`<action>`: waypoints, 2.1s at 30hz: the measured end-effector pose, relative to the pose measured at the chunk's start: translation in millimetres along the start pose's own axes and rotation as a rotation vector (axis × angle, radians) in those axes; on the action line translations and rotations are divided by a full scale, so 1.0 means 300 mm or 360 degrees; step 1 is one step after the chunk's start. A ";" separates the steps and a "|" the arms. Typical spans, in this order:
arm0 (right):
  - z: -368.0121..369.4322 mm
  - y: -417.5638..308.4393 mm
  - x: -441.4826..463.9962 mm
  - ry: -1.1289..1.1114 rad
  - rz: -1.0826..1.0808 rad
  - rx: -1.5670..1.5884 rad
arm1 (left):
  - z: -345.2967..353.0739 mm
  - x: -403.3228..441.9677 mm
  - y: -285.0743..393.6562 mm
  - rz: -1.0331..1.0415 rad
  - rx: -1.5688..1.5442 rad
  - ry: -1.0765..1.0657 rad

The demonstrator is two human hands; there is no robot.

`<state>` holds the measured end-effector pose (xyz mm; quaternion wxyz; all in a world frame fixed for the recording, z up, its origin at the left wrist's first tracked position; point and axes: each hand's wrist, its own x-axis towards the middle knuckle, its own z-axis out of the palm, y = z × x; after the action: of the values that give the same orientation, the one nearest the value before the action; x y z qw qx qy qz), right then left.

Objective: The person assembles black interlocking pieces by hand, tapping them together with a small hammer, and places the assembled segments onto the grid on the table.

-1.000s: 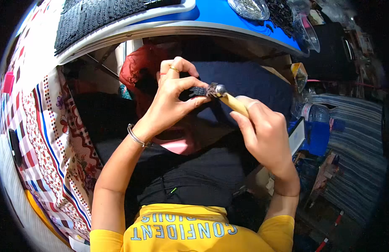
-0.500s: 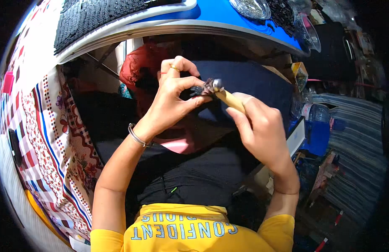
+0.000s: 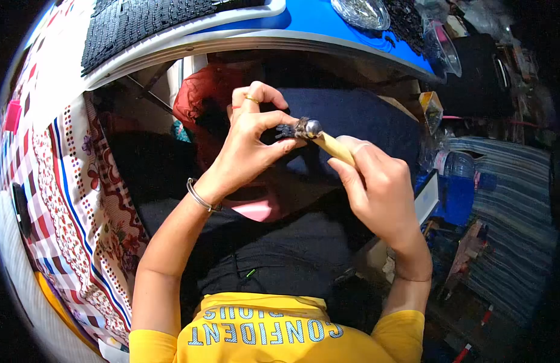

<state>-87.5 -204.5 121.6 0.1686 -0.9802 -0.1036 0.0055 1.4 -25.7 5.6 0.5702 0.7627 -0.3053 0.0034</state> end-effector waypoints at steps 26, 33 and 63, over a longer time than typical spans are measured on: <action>-0.001 -0.029 0.023 0.0050 0.0066 0.0068 | 0.000 -0.015 -0.011 -0.0059 -0.0198 0.0001; 0.015 -0.006 0.008 0.0231 -0.0195 0.0174 | 0.004 -0.014 -0.009 -0.0130 -0.0260 -0.0049; 0.015 0.050 -0.073 0.0155 0.0083 0.0145 | -0.002 -0.007 0.012 -0.0131 -0.0120 -0.0058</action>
<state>-105.9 -221.3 111.9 0.2178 -0.9730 -0.0695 -0.0331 -1.7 -24.8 8.1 0.5925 0.7525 -0.2839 -0.0453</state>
